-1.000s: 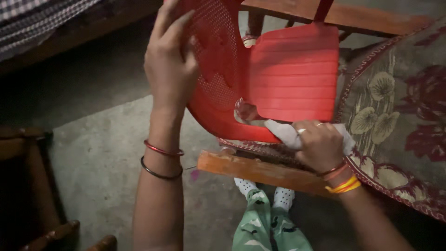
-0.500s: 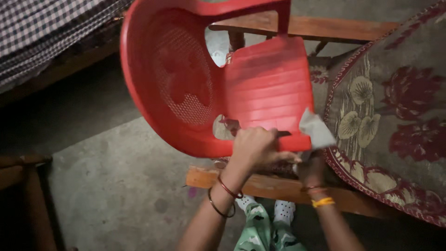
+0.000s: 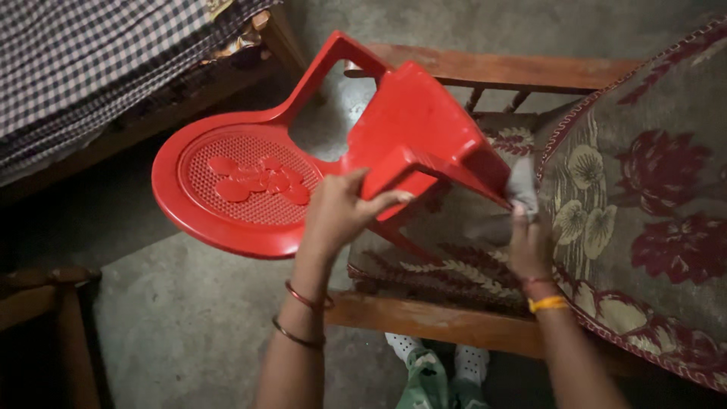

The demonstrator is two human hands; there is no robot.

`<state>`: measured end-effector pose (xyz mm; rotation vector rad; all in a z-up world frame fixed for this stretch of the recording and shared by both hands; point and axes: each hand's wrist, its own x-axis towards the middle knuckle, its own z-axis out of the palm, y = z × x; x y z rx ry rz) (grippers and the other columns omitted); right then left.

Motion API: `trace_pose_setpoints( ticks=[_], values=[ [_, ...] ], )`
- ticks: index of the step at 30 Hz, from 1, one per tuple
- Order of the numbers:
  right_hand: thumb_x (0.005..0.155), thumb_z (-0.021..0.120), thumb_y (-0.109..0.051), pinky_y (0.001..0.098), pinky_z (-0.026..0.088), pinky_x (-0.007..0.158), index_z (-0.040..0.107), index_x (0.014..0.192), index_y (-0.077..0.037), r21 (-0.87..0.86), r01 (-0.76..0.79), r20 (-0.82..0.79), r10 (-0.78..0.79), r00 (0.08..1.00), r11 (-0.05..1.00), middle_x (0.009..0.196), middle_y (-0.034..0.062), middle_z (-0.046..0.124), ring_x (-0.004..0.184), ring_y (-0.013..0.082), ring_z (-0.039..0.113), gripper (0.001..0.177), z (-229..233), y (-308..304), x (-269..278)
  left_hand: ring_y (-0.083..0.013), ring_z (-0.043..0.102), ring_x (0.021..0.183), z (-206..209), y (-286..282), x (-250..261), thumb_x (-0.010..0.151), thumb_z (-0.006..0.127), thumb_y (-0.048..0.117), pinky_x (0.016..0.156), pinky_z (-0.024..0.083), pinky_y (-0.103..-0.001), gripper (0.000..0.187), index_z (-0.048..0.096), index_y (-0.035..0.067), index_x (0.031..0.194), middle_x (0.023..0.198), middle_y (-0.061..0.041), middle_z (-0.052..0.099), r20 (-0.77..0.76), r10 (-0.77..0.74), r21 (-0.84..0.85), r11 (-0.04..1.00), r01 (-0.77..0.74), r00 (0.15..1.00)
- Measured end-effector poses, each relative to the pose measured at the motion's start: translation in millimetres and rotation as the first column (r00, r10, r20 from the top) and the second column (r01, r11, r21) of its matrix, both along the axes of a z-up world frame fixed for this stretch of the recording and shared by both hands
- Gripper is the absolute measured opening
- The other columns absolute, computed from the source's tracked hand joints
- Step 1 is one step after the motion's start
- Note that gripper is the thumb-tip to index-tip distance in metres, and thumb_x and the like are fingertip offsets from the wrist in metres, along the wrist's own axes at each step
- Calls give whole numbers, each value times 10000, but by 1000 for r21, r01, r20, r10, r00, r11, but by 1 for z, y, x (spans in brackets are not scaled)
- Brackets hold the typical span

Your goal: The person wipes a dark plastic chair with a cloth, then wipes a wooden chair with a patterned cushion, and finally wipes a small red plastic chair. The person moves the chairs to different positions while cleaning them.

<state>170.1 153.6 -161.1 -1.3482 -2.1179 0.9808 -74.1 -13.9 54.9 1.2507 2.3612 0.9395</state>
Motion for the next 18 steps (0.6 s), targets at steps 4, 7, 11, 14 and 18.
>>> trace_pose_setpoints(
  ticks=[4, 7, 11, 14, 18],
  values=[
    [1171, 379, -336, 536, 448, 1052, 563, 1390, -6, 101, 38, -244, -13, 970, 994, 1341, 249, 612, 1207, 417, 586, 437, -23, 19, -22, -284, 633, 503, 3, 14, -12, 721, 799, 623, 523, 481, -414, 597, 775, 44, 863, 581, -150, 648, 3, 56, -14, 998, -56, 998],
    [1190, 360, -216, 519, 452, 1068, 515, 1419, -3, 465, -93, -343, 276, 898, 880, 1359, 242, 573, 1242, 378, 558, 350, -12, 6, -72, -265, 657, 518, 3, 29, -13, 730, 748, 670, 532, 490, -410, 642, 767, 41, 859, 586, -157, 656, 40, 98, -43, 994, -96, 994],
    [1126, 419, -186, 474, 496, 1001, 576, 1324, 10, 555, -5, -341, 233, 911, 832, 1249, 197, 620, 1149, 336, 599, 319, 11, 11, -120, -313, 651, 544, 6, 47, -19, 759, 699, 723, 558, 491, -450, 725, 709, -2, 781, 613, -205, 635, 61, 194, -123, 975, -185, 979],
    [1064, 438, -190, 430, 535, 938, 660, 1186, -10, 95, 286, -732, -127, 669, 954, 1136, 127, 684, 1041, 272, 656, 311, 10, 26, -111, -357, 660, 575, 9, 58, -30, 758, 699, 752, 585, 506, -471, 798, 649, -43, 715, 633, -239, 634, 49, 272, -134, 955, -264, 961],
    [1002, 442, -203, 402, 552, 888, 687, 1079, -28, -681, -42, -732, -679, 56, 731, 1054, 94, 705, 969, 242, 677, 311, -1, 41, -118, -400, 692, 667, 6, 75, -29, 738, 640, 813, 620, 531, -499, 833, 669, -19, 733, 686, -238, 671, -3, 279, -126, 953, -277, 960]
  ],
)
